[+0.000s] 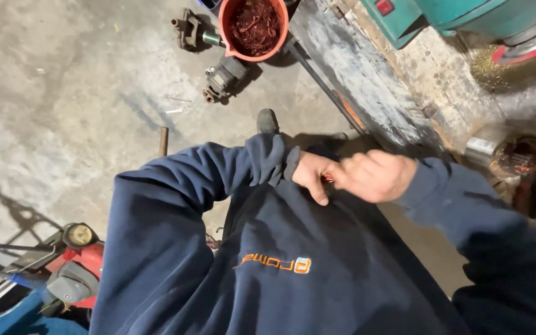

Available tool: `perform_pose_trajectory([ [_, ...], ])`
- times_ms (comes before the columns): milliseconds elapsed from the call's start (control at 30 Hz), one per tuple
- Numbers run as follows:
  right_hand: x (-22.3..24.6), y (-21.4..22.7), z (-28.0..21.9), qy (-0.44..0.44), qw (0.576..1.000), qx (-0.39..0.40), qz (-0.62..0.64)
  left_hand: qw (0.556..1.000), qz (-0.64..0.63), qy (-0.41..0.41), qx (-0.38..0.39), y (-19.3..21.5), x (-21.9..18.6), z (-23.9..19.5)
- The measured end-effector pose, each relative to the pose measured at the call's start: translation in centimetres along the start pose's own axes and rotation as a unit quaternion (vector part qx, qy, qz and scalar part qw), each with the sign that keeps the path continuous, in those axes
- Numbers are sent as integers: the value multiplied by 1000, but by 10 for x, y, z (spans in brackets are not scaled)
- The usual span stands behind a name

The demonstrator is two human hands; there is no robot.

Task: Removing copper wire windings from an electric motor stator using pliers and cutters.

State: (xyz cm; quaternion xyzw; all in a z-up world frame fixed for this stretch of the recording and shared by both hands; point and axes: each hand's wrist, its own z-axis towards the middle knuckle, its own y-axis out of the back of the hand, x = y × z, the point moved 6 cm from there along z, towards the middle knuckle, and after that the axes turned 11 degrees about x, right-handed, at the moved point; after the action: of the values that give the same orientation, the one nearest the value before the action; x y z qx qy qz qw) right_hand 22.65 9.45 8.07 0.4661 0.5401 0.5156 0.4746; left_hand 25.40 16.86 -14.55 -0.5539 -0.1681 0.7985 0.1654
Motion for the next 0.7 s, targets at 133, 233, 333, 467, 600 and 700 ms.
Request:
perform_pose_trajectory([
  [133, 9, -22, -4, -70, 995, 63, 33, 983, 120, 14, -138, 0, -96, -14],
  [233, 8, -42, -5, -253, 951, 35, 177, 877, 372, 137, -270, 2, -162, -38],
  [333, 8, -81, -10, -386, 686, -41, 615, 682, 662, 116, -287, -3, -193, -57],
  [467, 16, -106, 1, -357, 609, -68, 705, 492, 820, -82, -283, -21, -225, -68],
  [600, 23, -118, -1, -316, 511, -107, 792, 694, 634, -91, -327, -16, -231, -78],
  [700, -16, -11, 29, -449, 816, -107, 348, 795, 469, 50, -382, -2, -201, -95],
])
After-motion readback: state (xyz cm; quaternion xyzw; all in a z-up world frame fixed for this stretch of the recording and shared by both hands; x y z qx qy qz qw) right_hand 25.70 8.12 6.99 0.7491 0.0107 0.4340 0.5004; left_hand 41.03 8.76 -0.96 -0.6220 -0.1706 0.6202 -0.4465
